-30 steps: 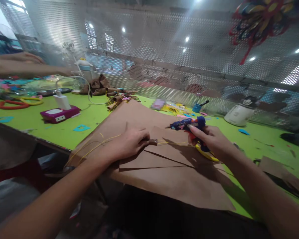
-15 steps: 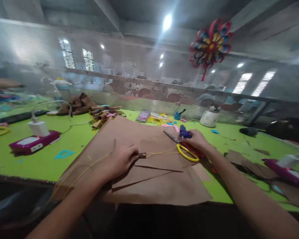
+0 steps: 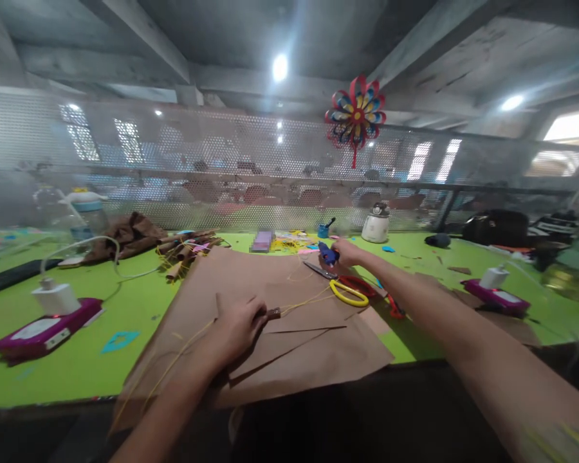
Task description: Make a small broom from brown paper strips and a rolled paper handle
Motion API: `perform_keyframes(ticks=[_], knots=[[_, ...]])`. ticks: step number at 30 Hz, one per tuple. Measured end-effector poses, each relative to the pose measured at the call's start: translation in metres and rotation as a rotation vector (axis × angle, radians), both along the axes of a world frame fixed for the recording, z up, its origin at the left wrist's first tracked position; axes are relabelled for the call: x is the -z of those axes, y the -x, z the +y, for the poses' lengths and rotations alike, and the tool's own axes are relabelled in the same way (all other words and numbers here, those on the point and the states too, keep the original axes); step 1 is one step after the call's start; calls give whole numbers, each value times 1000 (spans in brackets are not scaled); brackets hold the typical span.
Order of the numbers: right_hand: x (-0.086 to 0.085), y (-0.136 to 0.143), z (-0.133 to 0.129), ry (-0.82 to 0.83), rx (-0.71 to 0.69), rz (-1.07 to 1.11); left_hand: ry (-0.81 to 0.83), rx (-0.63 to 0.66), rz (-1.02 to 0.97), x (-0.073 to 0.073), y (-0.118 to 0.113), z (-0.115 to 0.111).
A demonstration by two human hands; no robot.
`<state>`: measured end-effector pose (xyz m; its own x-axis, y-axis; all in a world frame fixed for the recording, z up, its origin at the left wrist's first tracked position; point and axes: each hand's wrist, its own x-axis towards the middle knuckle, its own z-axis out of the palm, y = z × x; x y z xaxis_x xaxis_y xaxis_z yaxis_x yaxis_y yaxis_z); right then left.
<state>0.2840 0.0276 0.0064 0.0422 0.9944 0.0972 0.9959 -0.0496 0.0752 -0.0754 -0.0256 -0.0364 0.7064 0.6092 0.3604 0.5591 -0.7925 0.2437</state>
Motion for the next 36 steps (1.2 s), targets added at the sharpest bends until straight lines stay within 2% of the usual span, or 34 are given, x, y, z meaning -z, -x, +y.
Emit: perform_keyframes(ticks=[4, 8, 13, 15, 18, 22, 23, 25, 29, 36], knots=[[4, 13, 8, 68, -2, -49, 24, 7, 1, -2, -1, -5], [11, 12, 3, 79, 18, -61, 21, -5, 12, -5, -3, -10], [2, 10, -11, -7, -7, -34, 57, -16, 38, -7, -4, -12], [-4, 21, -27, -79, -40, -9, 46, -12, 32, -6, -4, -11], [-4, 54, -65, -174, -149, 61, 24, -3, 18, -4, -3, -9], [14, 105, -126, -200, -343, 166, 33, 5, -7, -3, -3, -7], [21, 115, -137, -203, -457, 228, 36, 4, -15, -3, -3, -7], [33, 126, -153, -246, -574, 284, 43, 1, -22, -3, -2, -6], [47, 125, -156, -288, -636, 304, 58, -3, -12, -1, -1, -5], [47, 111, -145, -242, -697, 297, 85, 10, -23, -4, 4, -5]])
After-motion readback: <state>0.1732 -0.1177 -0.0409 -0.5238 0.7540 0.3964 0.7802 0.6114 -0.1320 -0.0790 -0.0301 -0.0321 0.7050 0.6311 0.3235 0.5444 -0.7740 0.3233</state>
